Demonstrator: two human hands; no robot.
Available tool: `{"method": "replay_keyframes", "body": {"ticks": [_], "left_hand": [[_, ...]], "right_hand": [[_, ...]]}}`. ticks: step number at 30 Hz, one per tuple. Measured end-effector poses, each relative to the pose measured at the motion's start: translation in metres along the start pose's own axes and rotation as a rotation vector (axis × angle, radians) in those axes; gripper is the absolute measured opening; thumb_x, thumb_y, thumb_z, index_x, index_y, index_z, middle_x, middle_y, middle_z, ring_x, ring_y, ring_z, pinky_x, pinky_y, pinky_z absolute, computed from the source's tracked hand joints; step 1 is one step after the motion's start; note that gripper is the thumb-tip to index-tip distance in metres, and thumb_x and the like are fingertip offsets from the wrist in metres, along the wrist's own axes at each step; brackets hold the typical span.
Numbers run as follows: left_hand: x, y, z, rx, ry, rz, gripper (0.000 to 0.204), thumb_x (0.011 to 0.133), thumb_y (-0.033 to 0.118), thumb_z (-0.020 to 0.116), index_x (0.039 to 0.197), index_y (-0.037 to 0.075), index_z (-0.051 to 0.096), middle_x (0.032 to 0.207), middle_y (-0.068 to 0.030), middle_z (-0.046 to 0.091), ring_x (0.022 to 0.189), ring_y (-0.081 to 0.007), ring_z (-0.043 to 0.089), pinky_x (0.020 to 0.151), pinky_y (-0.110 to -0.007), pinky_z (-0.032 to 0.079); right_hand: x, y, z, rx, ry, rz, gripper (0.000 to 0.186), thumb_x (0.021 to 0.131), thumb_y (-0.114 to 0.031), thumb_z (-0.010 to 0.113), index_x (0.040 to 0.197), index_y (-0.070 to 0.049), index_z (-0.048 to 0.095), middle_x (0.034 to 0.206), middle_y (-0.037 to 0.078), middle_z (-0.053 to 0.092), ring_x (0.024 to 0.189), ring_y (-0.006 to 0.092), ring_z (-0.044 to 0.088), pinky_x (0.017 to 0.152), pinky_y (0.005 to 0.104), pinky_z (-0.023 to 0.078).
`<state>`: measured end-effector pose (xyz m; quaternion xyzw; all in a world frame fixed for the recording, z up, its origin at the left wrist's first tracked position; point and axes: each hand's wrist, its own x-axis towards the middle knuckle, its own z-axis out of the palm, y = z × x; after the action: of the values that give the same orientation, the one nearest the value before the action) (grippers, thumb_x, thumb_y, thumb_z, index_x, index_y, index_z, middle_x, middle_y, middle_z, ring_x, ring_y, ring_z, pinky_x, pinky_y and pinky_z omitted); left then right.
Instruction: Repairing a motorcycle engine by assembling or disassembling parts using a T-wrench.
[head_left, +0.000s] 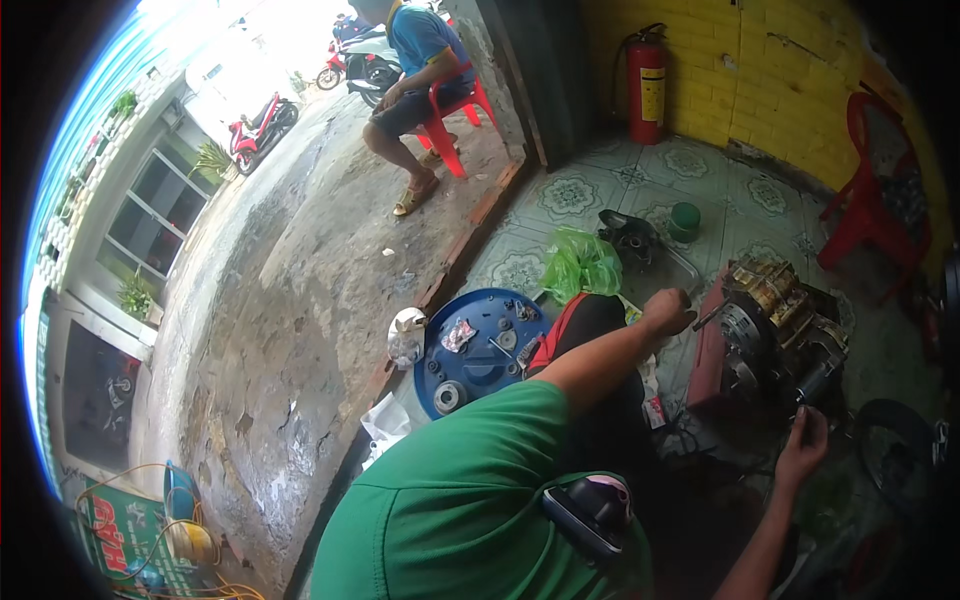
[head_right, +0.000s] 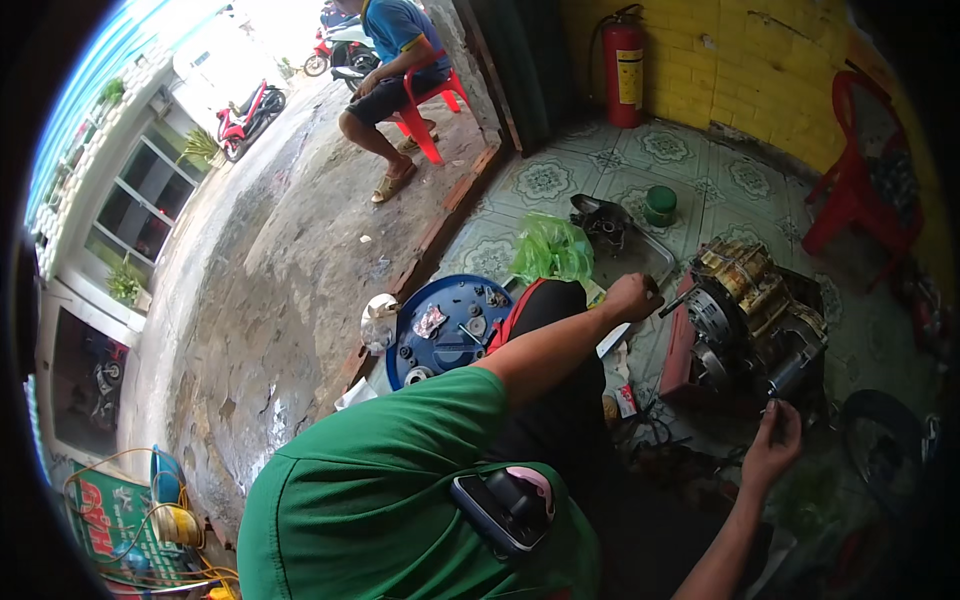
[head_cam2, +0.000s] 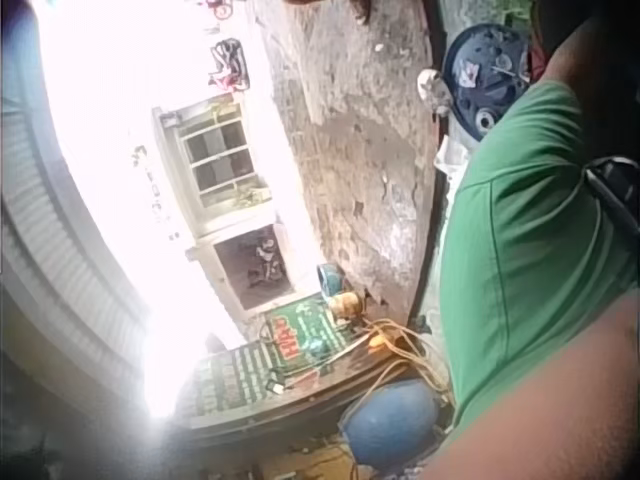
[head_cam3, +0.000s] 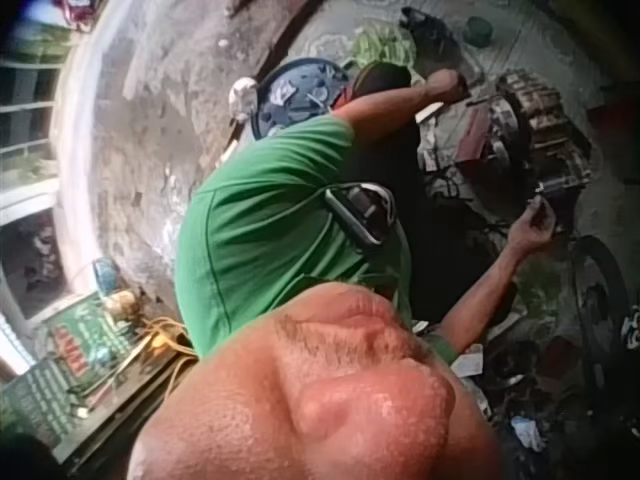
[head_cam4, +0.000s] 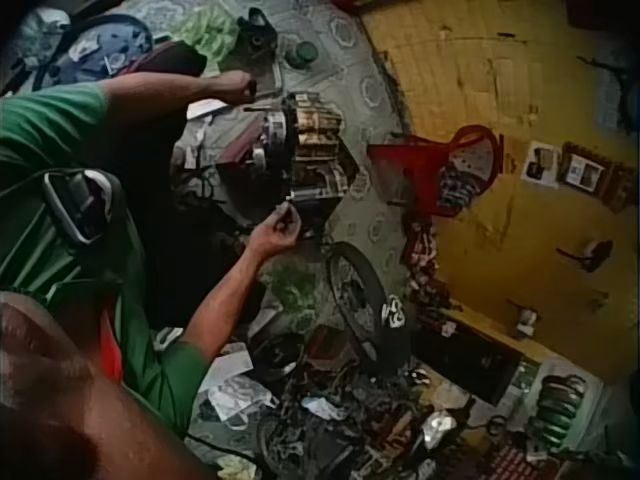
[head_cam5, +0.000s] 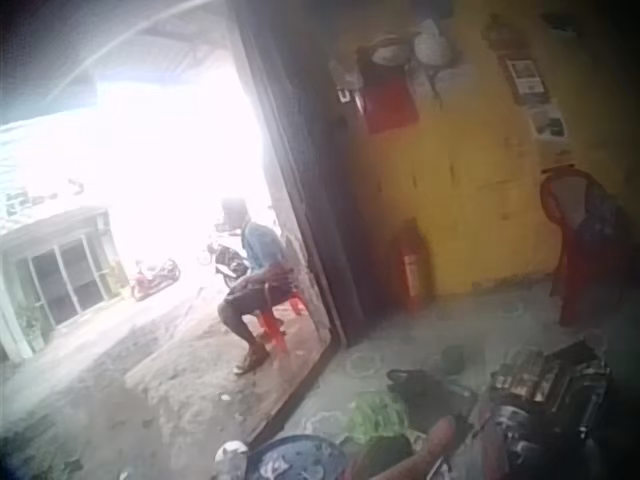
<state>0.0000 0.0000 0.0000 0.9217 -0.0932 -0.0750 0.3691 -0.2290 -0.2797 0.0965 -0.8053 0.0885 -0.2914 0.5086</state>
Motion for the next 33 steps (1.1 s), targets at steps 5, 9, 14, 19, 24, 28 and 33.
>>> {"method": "replay_keyframes", "body": {"ticks": [5, 9, 14, 19, 24, 28, 33], "left_hand": [[-0.0017, -0.0029, 0.0001, 0.011, -0.032, 0.015, 0.038, 0.075, 0.036, 0.072, 0.100, 0.008, 0.073, 0.101, -0.0170, 0.070, 0.099, -0.0339, 0.066, 0.087, -0.042, 0.053], [-0.0015, -0.0026, 0.0004, 0.022, -0.077, 0.026, 0.039, 0.074, 0.038, 0.073, 0.098, 0.008, 0.074, 0.100, -0.0172, 0.071, 0.097, -0.0342, 0.067, 0.086, -0.041, 0.053], [-0.0025, -0.0012, -0.0005, 0.016, -0.075, 0.073, 0.037, 0.073, 0.040, 0.074, 0.091, 0.008, 0.076, 0.092, -0.0173, 0.071, 0.091, -0.0352, 0.068, 0.082, -0.043, 0.054], [-0.0016, -0.0002, -0.0004, 0.039, -0.096, 0.058, 0.036, 0.073, 0.041, 0.073, 0.089, 0.009, 0.076, 0.091, -0.0164, 0.071, 0.089, -0.0350, 0.068, 0.080, -0.043, 0.054], [0.0005, -0.0020, 0.0015, 0.040, -0.099, 0.054, 0.038, 0.073, 0.042, 0.072, 0.089, 0.008, 0.076, 0.091, -0.0165, 0.071, 0.089, -0.0347, 0.068, 0.080, -0.043, 0.054], [0.0002, -0.0021, 0.0018, 0.037, -0.103, 0.046, 0.037, 0.073, 0.042, 0.073, 0.090, 0.009, 0.076, 0.092, -0.0163, 0.071, 0.089, -0.0352, 0.068, 0.079, -0.042, 0.054], [0.0042, -0.0056, 0.0071, 0.017, -0.126, 0.066, 0.031, 0.078, 0.034, 0.068, 0.090, 0.006, 0.075, 0.092, -0.0184, 0.071, 0.088, -0.0373, 0.068, 0.079, -0.043, 0.055]], "right_hand": [[-0.0021, -0.0037, 0.0056, 0.042, 0.035, 0.008, 0.013, 0.096, -0.011, 0.062, 0.099, 0.002, 0.064, 0.091, 0.002, 0.062, 0.082, 0.0084, 0.056, 0.076, 0.0253, 0.045], [-0.0006, -0.0056, 0.0031, -0.013, -0.003, 0.011, 0.012, 0.096, -0.011, 0.062, 0.098, 0.001, 0.064, 0.090, 0.002, 0.063, 0.082, 0.0081, 0.056, 0.076, 0.0246, 0.045], [-0.0009, -0.0034, 0.0052, 0.046, 0.029, 0.005, 0.011, 0.096, -0.009, 0.062, 0.098, 0.002, 0.063, 0.089, 0.001, 0.063, 0.080, 0.0083, 0.056, 0.075, 0.0238, 0.045], [-0.0008, -0.0013, 0.0027, 0.000, 0.011, -0.005, 0.011, 0.095, -0.009, 0.062, 0.099, 0.002, 0.063, 0.090, 0.002, 0.064, 0.080, 0.0082, 0.057, 0.076, 0.0240, 0.046], [-0.0004, 0.0027, 0.0030, 0.029, 0.017, 0.019, 0.012, 0.095, -0.009, 0.062, 0.101, 0.002, 0.064, 0.091, 0.002, 0.065, 0.082, 0.0080, 0.058, 0.076, 0.0237, 0.046], [-0.0009, 0.0030, 0.0023, 0.039, 0.004, 0.030, 0.012, 0.095, -0.009, 0.062, 0.101, 0.001, 0.064, 0.092, 0.002, 0.065, 0.082, 0.0081, 0.059, 0.076, 0.0236, 0.046], [-0.0017, 0.0026, 0.0004, 0.025, 0.003, 0.006, 0.013, 0.095, -0.009, 0.062, 0.102, 0.002, 0.064, 0.092, 0.003, 0.066, 0.082, 0.0086, 0.059, 0.076, 0.0240, 0.047]]}}
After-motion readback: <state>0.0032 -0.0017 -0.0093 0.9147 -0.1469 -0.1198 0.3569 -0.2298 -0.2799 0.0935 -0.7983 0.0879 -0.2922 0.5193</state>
